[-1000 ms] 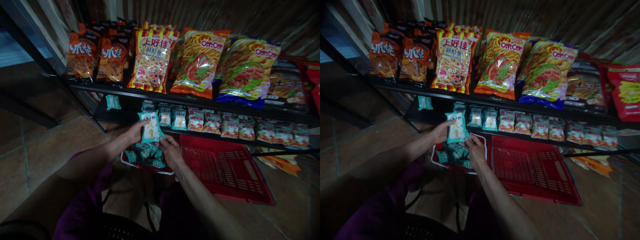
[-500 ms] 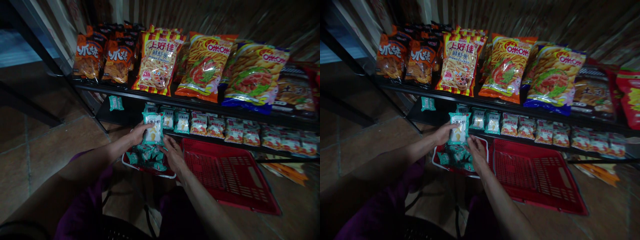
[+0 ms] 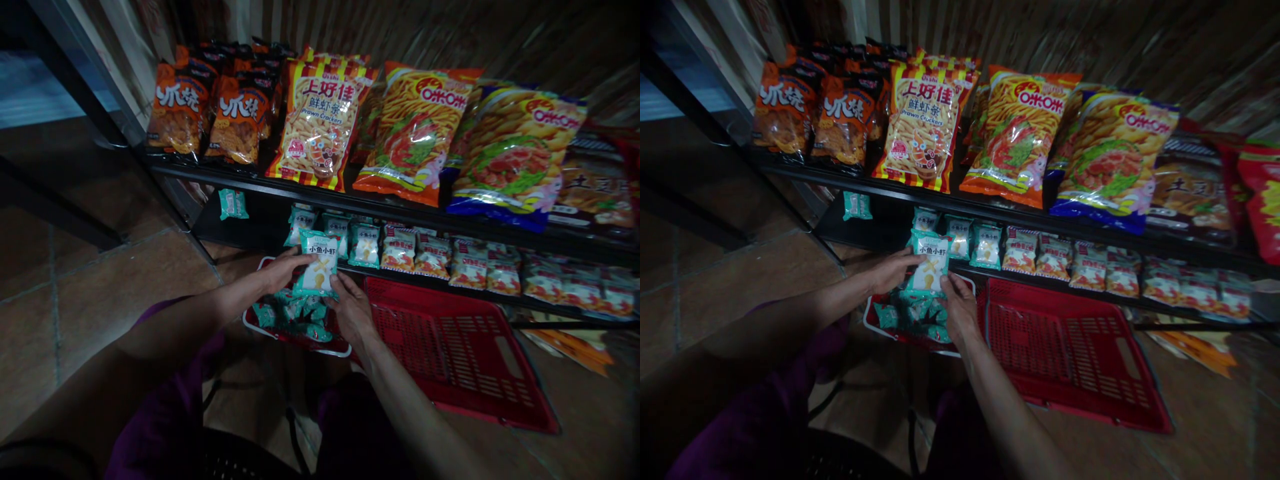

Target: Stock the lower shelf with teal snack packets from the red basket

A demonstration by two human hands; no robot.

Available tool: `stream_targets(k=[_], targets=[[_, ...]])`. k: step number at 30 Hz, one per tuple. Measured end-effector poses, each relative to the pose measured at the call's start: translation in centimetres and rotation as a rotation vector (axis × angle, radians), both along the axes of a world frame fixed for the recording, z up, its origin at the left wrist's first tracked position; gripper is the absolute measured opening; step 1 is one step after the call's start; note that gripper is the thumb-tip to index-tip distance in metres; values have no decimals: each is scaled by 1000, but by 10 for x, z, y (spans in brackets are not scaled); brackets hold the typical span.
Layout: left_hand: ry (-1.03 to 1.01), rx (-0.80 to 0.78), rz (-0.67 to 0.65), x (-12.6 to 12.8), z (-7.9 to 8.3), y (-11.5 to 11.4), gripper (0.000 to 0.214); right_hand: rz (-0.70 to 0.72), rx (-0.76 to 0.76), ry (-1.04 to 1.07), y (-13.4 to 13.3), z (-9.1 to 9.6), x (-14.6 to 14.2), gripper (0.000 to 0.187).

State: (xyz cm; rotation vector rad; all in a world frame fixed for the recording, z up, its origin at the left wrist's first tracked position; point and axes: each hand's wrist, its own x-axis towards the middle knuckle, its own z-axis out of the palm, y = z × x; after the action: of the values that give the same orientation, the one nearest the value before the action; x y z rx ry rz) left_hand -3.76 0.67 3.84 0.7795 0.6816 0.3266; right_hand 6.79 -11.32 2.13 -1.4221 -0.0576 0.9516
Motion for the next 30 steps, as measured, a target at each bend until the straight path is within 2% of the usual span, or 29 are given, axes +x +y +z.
stream_targets(k=[7,13,17,23,30], targets=[[20,53,-139,-8,-20,-5,54,-51,41,4,1,-9,2,39],[67,36,-103,-11,-31,-12,53,-21,-7,-2,2,-8,-2,30],[106,83,-96,-12,-31,-15,44,48,-9,30,4,-1,-5,34],[158,64,-218,-16,-27,-20,46,99,-18,130,7,-6,-3,33],[163,35,-126,-16,-36,-25,48,81,-31,101,7,-9,-4,37]])
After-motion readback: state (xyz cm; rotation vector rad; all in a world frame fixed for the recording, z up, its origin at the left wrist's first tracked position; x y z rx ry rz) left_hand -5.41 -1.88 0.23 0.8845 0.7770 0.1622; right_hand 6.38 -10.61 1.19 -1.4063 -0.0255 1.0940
